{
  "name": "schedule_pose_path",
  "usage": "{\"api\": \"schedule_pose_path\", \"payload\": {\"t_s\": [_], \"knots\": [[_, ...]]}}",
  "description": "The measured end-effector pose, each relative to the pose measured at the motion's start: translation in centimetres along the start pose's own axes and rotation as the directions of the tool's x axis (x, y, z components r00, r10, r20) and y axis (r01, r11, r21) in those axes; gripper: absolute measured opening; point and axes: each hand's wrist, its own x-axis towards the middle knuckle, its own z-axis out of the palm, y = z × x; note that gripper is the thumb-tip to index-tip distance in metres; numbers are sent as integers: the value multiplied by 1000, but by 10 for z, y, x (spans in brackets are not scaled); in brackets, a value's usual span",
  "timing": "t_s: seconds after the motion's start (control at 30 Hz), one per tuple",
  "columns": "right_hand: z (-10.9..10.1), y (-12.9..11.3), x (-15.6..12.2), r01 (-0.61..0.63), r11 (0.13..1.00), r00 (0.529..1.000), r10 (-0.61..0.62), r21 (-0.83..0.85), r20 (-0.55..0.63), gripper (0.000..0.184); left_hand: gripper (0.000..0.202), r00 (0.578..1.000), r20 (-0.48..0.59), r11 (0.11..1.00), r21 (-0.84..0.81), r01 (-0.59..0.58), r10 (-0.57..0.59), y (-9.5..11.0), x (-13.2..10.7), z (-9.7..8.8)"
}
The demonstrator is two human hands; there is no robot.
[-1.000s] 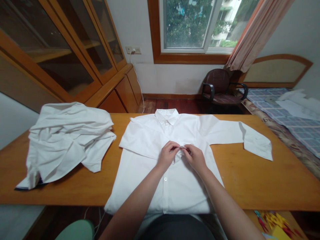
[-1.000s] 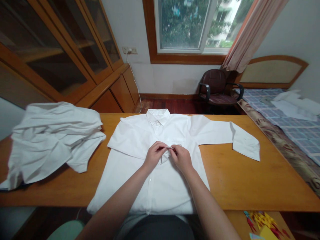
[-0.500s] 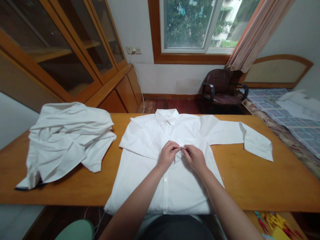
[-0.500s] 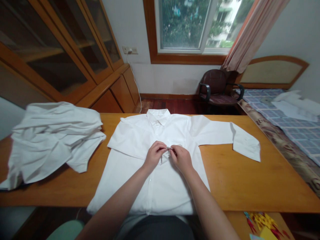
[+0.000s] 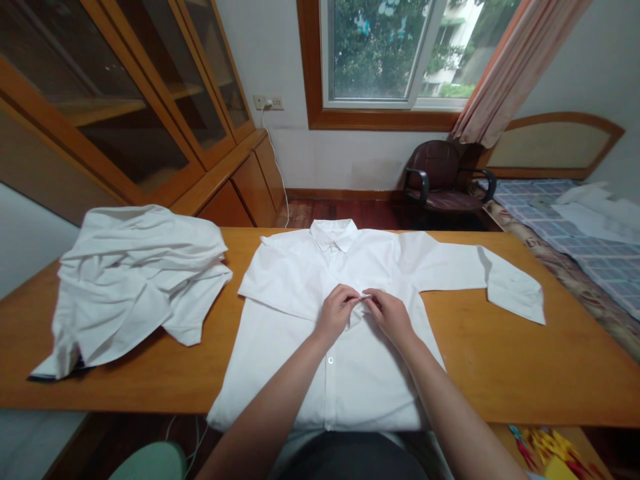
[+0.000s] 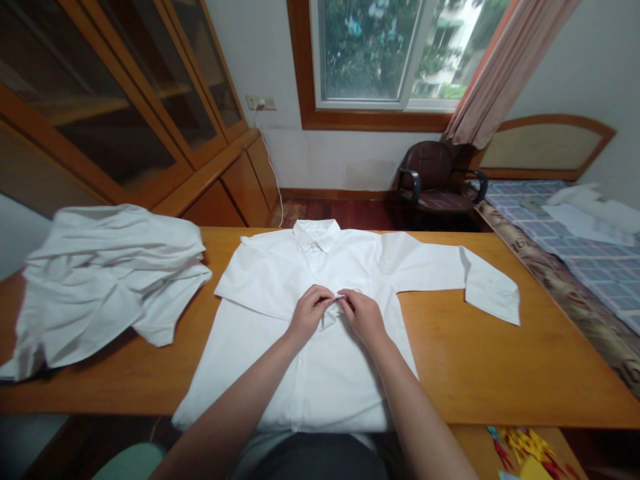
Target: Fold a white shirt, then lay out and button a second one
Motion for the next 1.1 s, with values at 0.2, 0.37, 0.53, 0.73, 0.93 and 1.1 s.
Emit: {"api": "schedule_pose_path", "payload": {"t_s": [0.2,0.37,0.53,0.73,0.93,1.1], "knots": [[0,0,-3,-11,1000,1000,11,23,-4,17,10,1000,26,1000,15,-9,9,-1,0,0],[-1,-1,-3,14,1000,1000,-14,8,-5,17,10,999,36,1000,13,-9,9,-1,-1,0],[0,-1,-3,42,999,999,-42,0,-4,18,12,999,33,1000,10,-3,2,-1,-1,0],[1,-1,-3,47,999,999,-47,-13,-3,18,12,999,33,1000,12,10,-10,-2,-1,1],[0,-2,-3,48,999,999,-48,-12,10,20,18,999,22,999,30,29,-30,3,0,-1],[1,0,-4,75,997,997,-75,-3,-9,22,28,998,54,1000,0,19,-19,2,1,-2]]}}
